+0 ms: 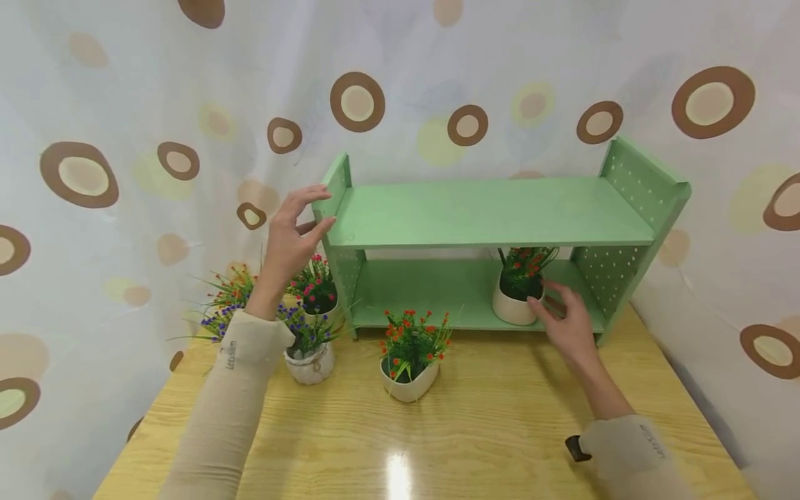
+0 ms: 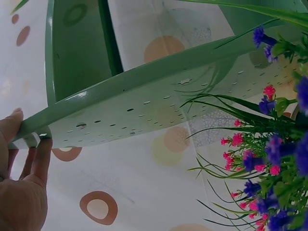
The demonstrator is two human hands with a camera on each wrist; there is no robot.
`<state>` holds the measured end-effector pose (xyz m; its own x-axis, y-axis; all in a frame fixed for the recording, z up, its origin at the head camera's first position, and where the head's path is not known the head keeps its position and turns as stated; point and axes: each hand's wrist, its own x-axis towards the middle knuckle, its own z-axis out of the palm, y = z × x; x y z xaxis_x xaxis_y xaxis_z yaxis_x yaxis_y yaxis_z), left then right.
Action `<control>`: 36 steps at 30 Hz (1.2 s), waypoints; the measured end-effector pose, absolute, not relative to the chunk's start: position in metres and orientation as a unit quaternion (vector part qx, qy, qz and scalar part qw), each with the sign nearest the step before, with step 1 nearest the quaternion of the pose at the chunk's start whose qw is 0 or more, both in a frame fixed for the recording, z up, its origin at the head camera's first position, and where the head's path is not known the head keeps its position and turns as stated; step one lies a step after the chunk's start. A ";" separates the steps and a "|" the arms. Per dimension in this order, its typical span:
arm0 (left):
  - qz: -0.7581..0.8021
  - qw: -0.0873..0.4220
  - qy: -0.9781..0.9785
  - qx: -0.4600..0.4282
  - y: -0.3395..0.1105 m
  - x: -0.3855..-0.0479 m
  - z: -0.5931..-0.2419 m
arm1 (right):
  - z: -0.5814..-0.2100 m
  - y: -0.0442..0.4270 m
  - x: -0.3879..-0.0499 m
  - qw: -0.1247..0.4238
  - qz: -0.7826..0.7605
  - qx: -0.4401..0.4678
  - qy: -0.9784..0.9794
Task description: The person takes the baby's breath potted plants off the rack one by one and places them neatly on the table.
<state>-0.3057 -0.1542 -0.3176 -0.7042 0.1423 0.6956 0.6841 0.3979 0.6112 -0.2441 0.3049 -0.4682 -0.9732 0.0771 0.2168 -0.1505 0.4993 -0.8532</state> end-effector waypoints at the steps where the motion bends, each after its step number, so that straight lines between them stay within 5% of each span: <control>1: -0.480 0.283 -0.787 -0.263 -0.154 -0.306 -0.318 | -0.471 0.304 -0.246 0.102 0.504 0.022 -0.857; 36: -0.477 0.298 -0.784 -0.262 -0.155 -0.310 -0.323 | -0.481 0.297 -0.244 0.185 0.461 0.027 -0.867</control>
